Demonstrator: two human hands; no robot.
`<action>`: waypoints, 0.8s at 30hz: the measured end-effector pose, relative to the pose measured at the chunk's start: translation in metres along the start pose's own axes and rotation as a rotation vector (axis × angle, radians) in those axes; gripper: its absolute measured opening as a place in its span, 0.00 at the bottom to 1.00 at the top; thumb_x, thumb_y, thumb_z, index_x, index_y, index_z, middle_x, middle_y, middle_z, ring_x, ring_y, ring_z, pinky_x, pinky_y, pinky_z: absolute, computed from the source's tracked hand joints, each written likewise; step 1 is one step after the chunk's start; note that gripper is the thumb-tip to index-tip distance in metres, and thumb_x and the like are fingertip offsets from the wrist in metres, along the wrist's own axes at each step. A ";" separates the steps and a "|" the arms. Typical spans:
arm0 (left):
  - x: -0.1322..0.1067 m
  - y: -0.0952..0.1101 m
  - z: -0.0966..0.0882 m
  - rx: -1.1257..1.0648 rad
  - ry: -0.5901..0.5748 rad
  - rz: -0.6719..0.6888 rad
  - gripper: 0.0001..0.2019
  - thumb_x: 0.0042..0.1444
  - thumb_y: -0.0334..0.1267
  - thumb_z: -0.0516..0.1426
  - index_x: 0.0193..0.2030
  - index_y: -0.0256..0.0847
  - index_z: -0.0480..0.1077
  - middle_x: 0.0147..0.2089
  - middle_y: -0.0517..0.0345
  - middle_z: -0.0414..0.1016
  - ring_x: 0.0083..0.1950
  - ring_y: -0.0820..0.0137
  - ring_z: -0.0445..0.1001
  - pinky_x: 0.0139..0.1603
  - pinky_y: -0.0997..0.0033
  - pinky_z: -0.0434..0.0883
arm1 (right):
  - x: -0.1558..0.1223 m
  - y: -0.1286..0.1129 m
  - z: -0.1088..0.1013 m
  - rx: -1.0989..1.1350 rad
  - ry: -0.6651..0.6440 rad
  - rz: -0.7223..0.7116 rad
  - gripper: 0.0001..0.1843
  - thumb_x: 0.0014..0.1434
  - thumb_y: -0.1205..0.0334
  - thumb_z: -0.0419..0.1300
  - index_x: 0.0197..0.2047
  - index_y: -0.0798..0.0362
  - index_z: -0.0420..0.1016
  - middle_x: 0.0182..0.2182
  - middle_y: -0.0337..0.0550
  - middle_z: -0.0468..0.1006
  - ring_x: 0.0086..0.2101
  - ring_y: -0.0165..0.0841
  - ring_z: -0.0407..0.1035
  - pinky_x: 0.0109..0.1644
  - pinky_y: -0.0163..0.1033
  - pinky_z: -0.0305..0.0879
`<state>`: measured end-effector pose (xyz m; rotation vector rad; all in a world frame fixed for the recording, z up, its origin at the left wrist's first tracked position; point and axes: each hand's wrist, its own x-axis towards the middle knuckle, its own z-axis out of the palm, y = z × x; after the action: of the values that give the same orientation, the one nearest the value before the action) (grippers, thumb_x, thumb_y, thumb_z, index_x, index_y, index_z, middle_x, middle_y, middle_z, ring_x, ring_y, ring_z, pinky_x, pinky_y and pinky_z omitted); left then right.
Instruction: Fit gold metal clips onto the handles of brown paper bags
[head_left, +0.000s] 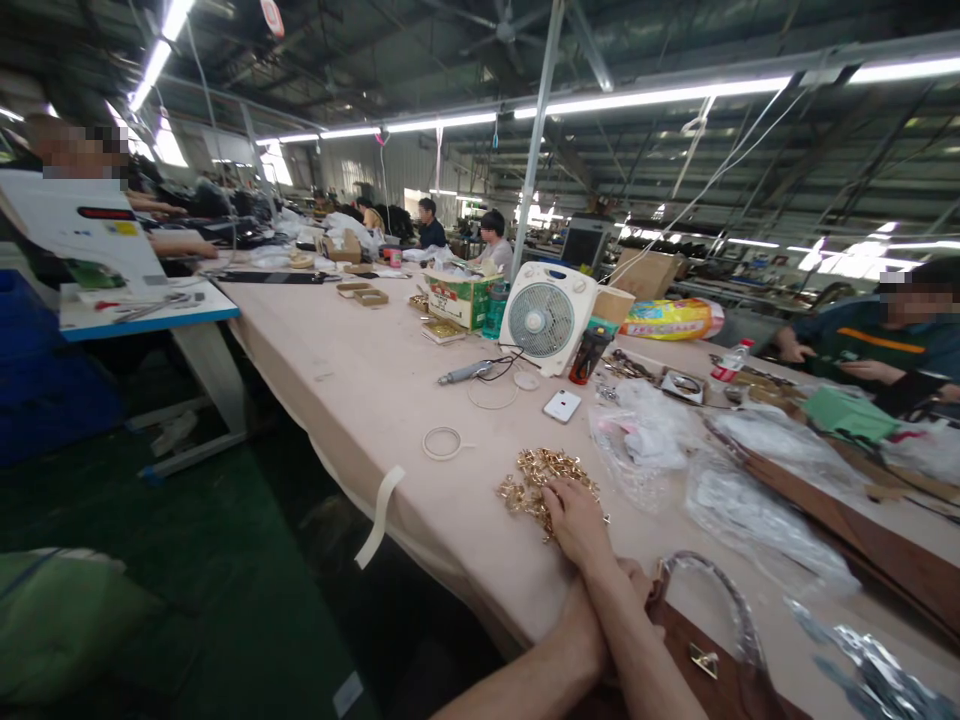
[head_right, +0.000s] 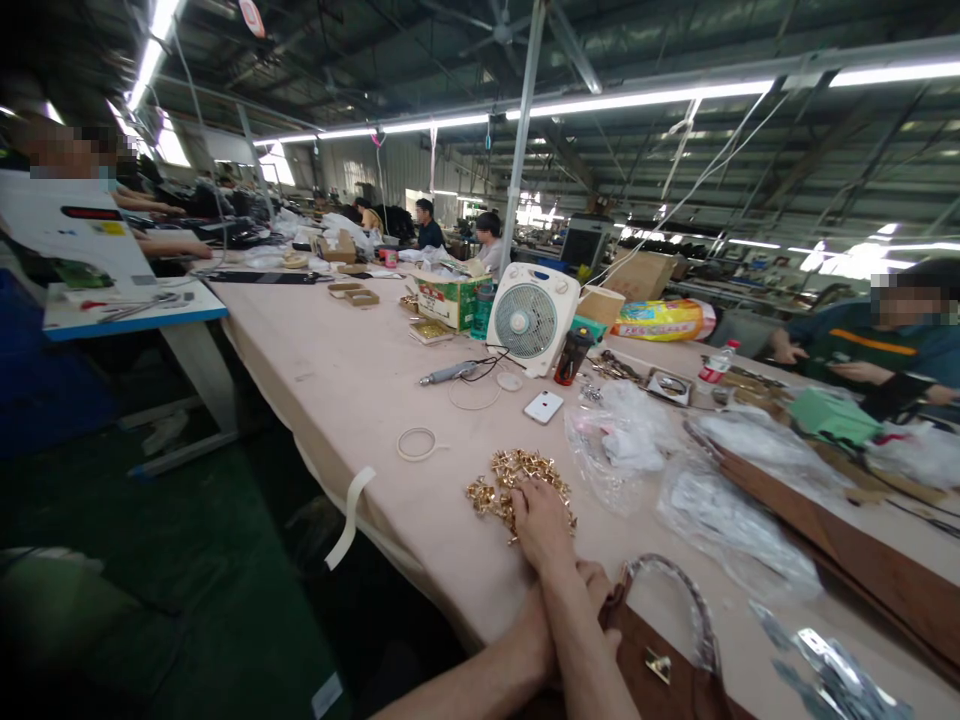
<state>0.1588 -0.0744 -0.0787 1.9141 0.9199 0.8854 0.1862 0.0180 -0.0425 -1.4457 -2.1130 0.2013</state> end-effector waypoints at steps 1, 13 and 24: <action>0.000 0.000 0.000 0.045 -0.003 0.003 0.26 0.55 0.47 0.62 0.59 0.42 0.68 0.60 0.43 0.69 0.59 0.45 0.65 0.67 0.46 0.57 | 0.000 -0.001 -0.001 0.007 -0.008 -0.008 0.19 0.73 0.56 0.50 0.47 0.50 0.83 0.48 0.49 0.82 0.51 0.42 0.73 0.63 0.49 0.65; 0.001 -0.001 0.005 0.372 -0.049 0.000 0.30 0.62 0.54 0.57 0.67 0.43 0.63 0.67 0.49 0.65 0.64 0.50 0.60 0.72 0.47 0.53 | -0.021 -0.033 -0.016 -0.078 -0.221 -0.248 0.24 0.71 0.59 0.56 0.69 0.44 0.69 0.70 0.46 0.66 0.70 0.47 0.53 0.75 0.59 0.49; 0.005 0.009 -0.005 0.457 -0.076 -0.011 0.27 0.59 0.51 0.59 0.62 0.42 0.67 0.65 0.50 0.68 0.63 0.52 0.63 0.69 0.48 0.58 | -0.021 -0.051 -0.022 0.101 -0.101 -0.401 0.21 0.71 0.62 0.55 0.65 0.46 0.72 0.65 0.47 0.70 0.64 0.40 0.64 0.70 0.49 0.59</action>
<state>0.1598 -0.0725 -0.0674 2.3053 1.1592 0.6250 0.1619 -0.0254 -0.0106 -0.9466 -2.3854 0.2253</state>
